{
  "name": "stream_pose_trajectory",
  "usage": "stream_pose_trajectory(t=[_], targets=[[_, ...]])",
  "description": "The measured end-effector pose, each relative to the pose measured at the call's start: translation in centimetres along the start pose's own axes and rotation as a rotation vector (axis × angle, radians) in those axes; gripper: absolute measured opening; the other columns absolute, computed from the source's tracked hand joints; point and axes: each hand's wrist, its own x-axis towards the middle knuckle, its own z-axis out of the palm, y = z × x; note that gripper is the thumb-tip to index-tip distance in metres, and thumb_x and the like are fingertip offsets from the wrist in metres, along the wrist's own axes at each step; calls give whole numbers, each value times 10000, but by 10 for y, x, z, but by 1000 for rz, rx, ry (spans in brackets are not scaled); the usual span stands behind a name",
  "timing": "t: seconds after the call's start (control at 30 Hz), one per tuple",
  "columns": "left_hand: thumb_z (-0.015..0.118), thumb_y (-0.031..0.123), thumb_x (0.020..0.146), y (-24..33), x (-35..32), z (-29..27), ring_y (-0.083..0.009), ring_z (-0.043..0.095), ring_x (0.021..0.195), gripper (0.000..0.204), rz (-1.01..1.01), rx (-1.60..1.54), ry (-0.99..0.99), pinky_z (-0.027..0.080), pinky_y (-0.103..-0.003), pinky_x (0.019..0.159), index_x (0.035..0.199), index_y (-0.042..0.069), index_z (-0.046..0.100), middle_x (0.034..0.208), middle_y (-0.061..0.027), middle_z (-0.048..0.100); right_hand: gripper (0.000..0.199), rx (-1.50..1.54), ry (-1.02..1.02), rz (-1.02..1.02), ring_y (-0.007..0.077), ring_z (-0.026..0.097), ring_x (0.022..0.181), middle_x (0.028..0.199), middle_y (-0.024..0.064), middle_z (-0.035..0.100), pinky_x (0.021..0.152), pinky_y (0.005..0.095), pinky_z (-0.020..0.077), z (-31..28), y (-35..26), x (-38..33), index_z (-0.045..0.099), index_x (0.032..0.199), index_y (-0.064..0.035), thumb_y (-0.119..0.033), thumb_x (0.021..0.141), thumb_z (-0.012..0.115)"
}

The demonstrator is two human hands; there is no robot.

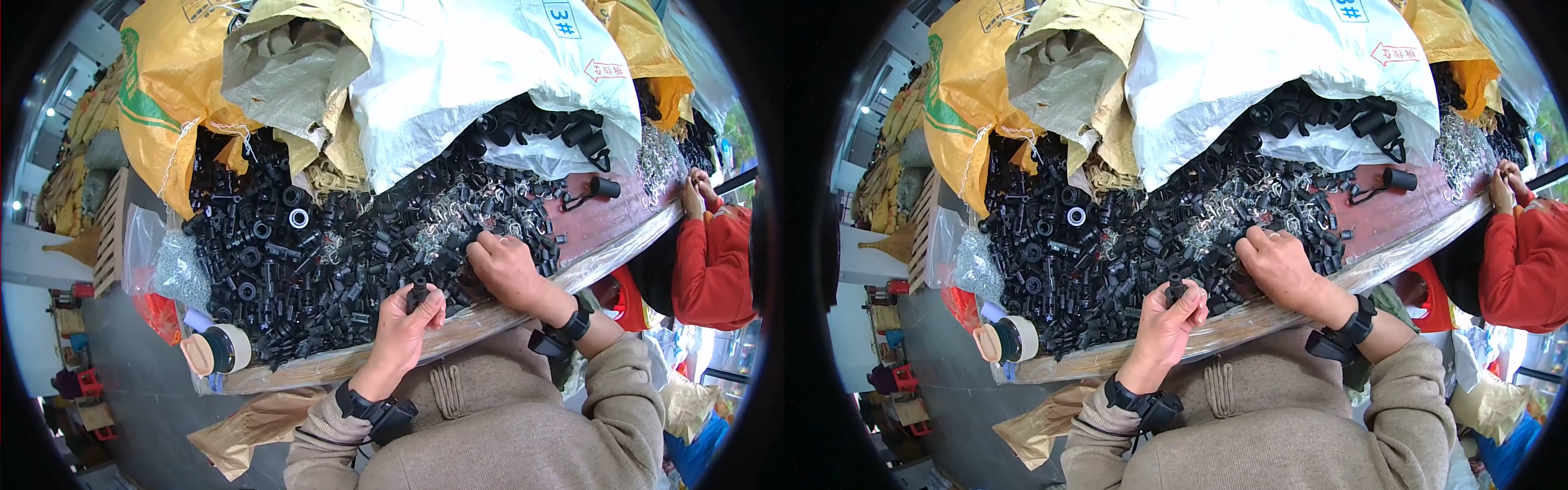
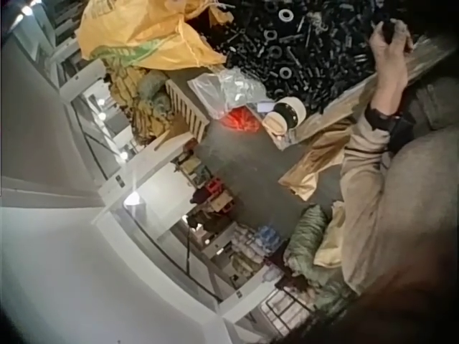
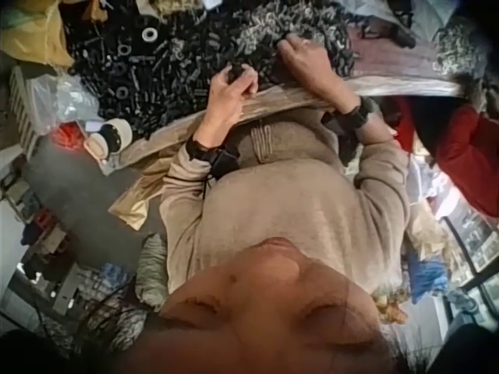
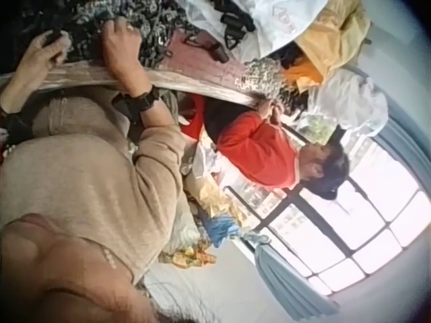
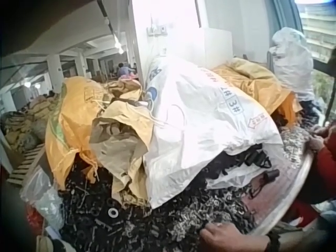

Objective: The person picks up a black plastic housing and a small beige insert, pressing the insert into the housing. They then fit a larger black plastic sleeve over the assembly before placing the completed unit into a green bag.

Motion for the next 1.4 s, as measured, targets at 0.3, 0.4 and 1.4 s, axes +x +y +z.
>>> stream_pose_trajectory(t=[0.3,0.4,1.4], targets=[[579,159,796,-2,-10,6,-87,467,570,125,-45,-61,-3,363,-205,503,771,47,529,675,-6,511,140,646,44,-123,254,510,596,716,108,496,519,311,421,-28,-39,-4,518,835,-21,-45,719,592],[576,152,798,-3,-11,9,-79,471,562,117,-56,-69,7,362,-198,495,768,49,531,667,2,515,146,655,62,-134,256,515,603,715,105,497,520,311,423,-27,-42,-7,519,841,-20,-31,714,590],[452,188,872,-7,-21,0,-115,523,834,311,-150,62,-159,446,-283,761,1120,0,455,964,-43,531,139,329,88,-222,249,454,909,933,61,499,733,356,322,-38,-51,-5,557,664,-54,-57,550,637]])
